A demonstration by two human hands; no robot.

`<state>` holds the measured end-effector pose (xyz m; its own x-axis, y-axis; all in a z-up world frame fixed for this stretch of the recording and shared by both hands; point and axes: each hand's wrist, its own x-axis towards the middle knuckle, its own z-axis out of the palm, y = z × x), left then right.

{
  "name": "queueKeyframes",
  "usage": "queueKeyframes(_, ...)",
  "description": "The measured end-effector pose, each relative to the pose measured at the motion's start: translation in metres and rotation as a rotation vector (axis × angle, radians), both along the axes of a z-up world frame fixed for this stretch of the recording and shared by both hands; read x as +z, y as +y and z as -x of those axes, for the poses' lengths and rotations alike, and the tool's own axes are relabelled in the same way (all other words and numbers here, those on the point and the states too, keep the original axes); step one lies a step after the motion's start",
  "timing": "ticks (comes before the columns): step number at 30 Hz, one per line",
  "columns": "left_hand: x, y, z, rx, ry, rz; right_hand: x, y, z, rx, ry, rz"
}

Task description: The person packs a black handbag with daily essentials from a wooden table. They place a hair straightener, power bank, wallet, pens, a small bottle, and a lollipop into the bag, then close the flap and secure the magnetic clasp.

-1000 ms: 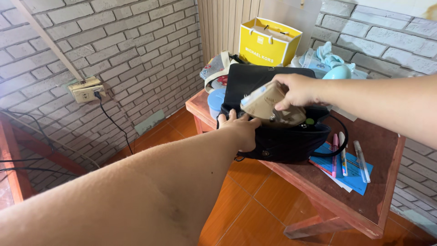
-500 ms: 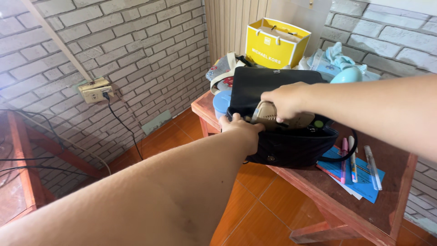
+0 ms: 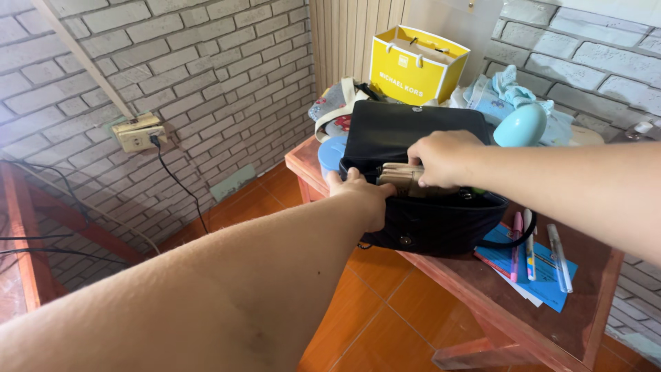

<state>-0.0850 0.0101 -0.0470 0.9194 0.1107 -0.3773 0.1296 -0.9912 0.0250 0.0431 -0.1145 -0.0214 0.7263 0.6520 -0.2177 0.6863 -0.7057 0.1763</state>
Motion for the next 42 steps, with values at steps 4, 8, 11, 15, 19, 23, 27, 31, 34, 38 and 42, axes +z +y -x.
queueKeyframes(4,0.001,0.0,0.003,0.017,-0.045,0.009,-0.008,-0.005,0.011,-0.04,0.048,-0.135)
queueKeyframes(8,0.003,-0.002,0.01,0.022,-0.074,0.078,-0.016,-0.011,0.007,-0.137,0.171,-0.198)
queueKeyframes(11,0.008,0.0,0.013,0.005,-0.092,0.1,-0.018,-0.012,0.002,0.007,0.066,-0.219)
queueKeyframes(15,0.003,0.004,0.016,-0.014,-0.1,0.133,-0.027,-0.011,-0.003,-0.043,0.077,-0.225)
queueKeyframes(19,-0.007,0.011,0.014,-0.019,-0.13,0.132,-0.042,-0.018,-0.01,-0.04,0.086,-0.24)
queueKeyframes(23,-0.008,0.012,0.01,0.005,-0.13,0.05,-0.053,-0.03,-0.028,-0.022,0.238,-0.333)
queueKeyframes(27,0.003,0.01,0.012,0.04,-0.092,0.025,-0.057,-0.046,-0.044,-0.063,0.233,-0.378)
queueKeyframes(31,0.017,0.007,0.015,0.077,-0.117,0.044,-0.054,-0.064,-0.049,-0.115,0.227,-0.349)
queueKeyframes(34,0.031,0.002,0.01,0.076,-0.125,0.041,-0.043,-0.073,-0.056,-0.108,0.191,-0.351)
queueKeyframes(38,0.055,-0.004,-0.002,0.059,-0.191,0.064,-0.018,-0.085,-0.066,-0.131,0.178,-0.405)
queueKeyframes(42,0.081,-0.01,-0.012,0.02,-0.277,0.064,0.012,-0.097,-0.066,-0.099,0.028,-0.46)
